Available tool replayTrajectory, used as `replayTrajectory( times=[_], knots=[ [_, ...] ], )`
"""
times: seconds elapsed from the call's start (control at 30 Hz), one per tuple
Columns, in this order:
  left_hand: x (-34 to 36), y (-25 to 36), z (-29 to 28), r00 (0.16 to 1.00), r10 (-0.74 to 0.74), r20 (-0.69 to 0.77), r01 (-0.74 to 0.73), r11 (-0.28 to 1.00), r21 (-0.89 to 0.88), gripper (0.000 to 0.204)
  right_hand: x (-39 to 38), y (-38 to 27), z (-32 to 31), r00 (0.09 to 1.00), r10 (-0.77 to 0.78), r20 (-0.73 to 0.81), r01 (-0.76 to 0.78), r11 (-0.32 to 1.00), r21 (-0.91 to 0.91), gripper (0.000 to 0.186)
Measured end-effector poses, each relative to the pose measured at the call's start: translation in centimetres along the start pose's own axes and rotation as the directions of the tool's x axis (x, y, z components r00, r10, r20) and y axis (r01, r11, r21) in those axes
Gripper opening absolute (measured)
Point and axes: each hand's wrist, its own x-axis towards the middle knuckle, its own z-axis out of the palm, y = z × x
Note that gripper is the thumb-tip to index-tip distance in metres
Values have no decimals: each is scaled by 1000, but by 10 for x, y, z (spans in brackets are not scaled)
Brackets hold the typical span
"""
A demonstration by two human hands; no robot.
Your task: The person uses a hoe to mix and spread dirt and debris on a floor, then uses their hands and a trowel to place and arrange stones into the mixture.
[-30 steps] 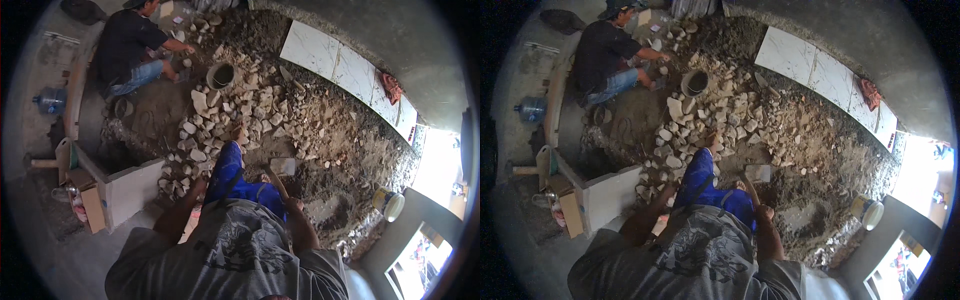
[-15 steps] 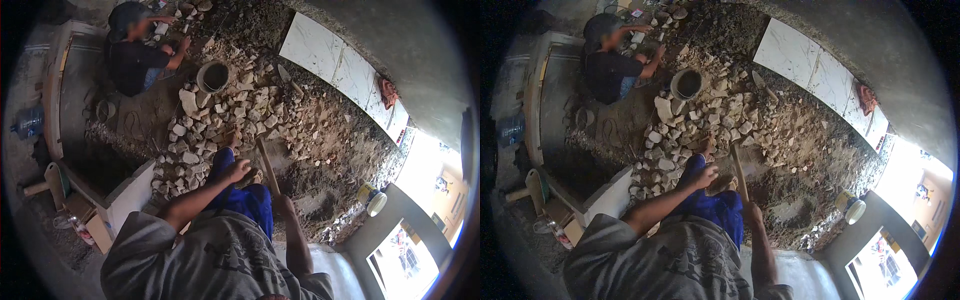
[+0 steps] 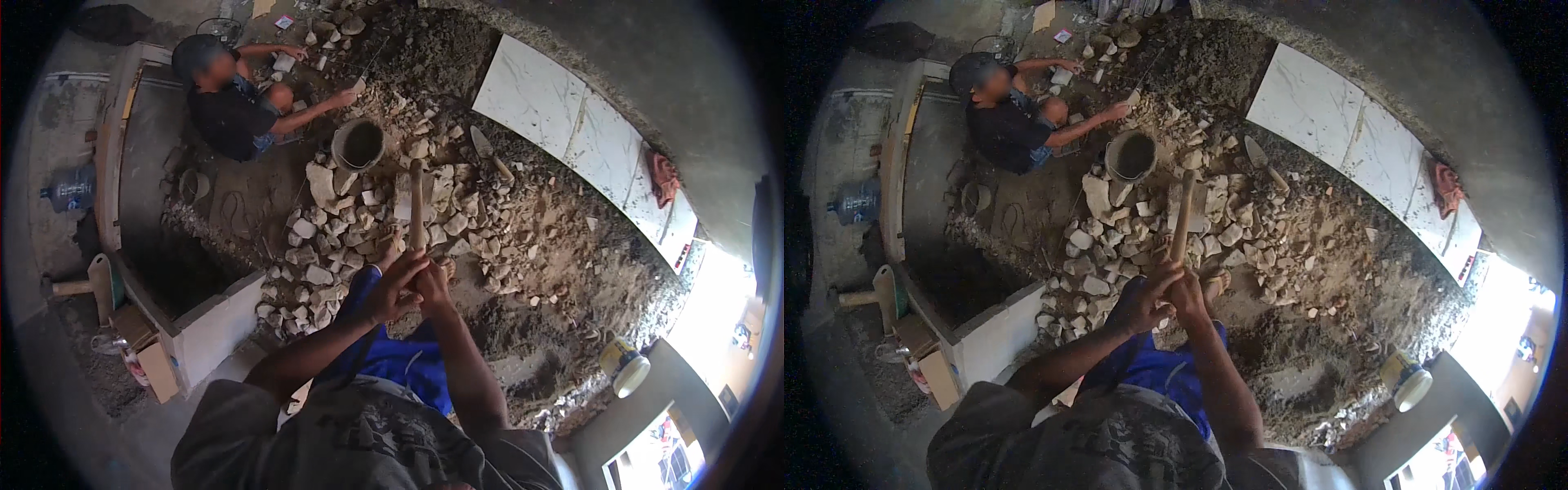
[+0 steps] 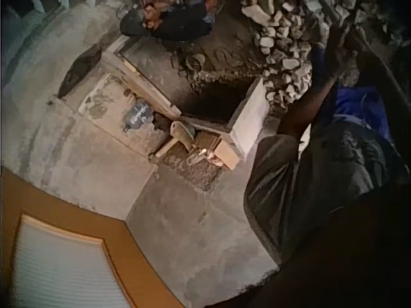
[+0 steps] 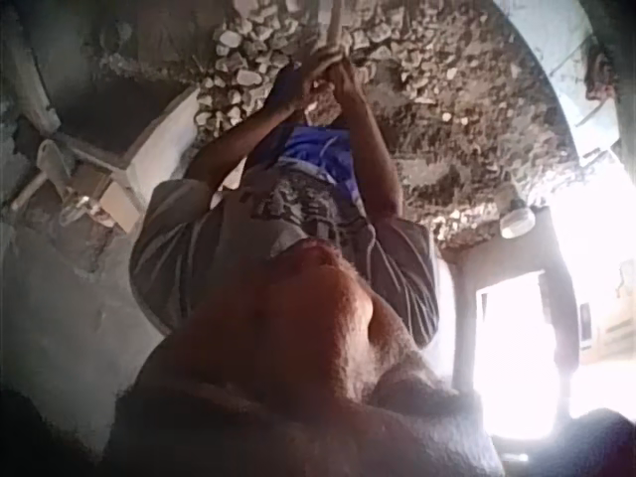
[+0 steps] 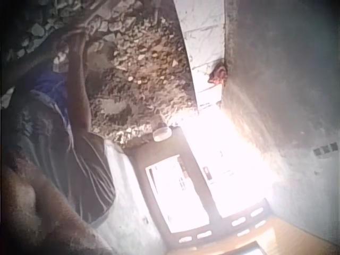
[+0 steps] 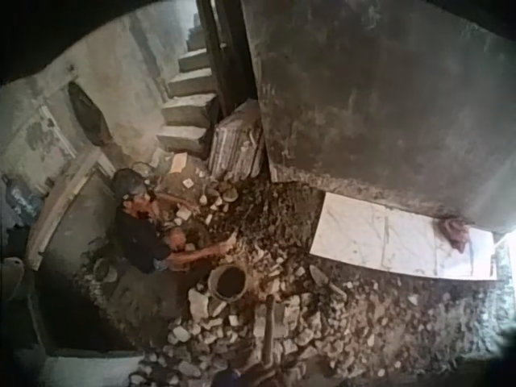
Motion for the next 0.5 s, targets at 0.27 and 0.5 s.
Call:
replayTrajectory(
  times=[0.27, 0.5],
  knots=[
    [72, -60, -34, 856, 361, -369, -282, 926, 252, 20, 83, -8, -74, 965, 226, 133, -183, 944, -275, 43],
    [96, -125, -45, 571, 546, -613, -498, 824, 270, 40, 228, 200, -336, 893, -71, -445, -389, 375, -841, 37]
  ],
)
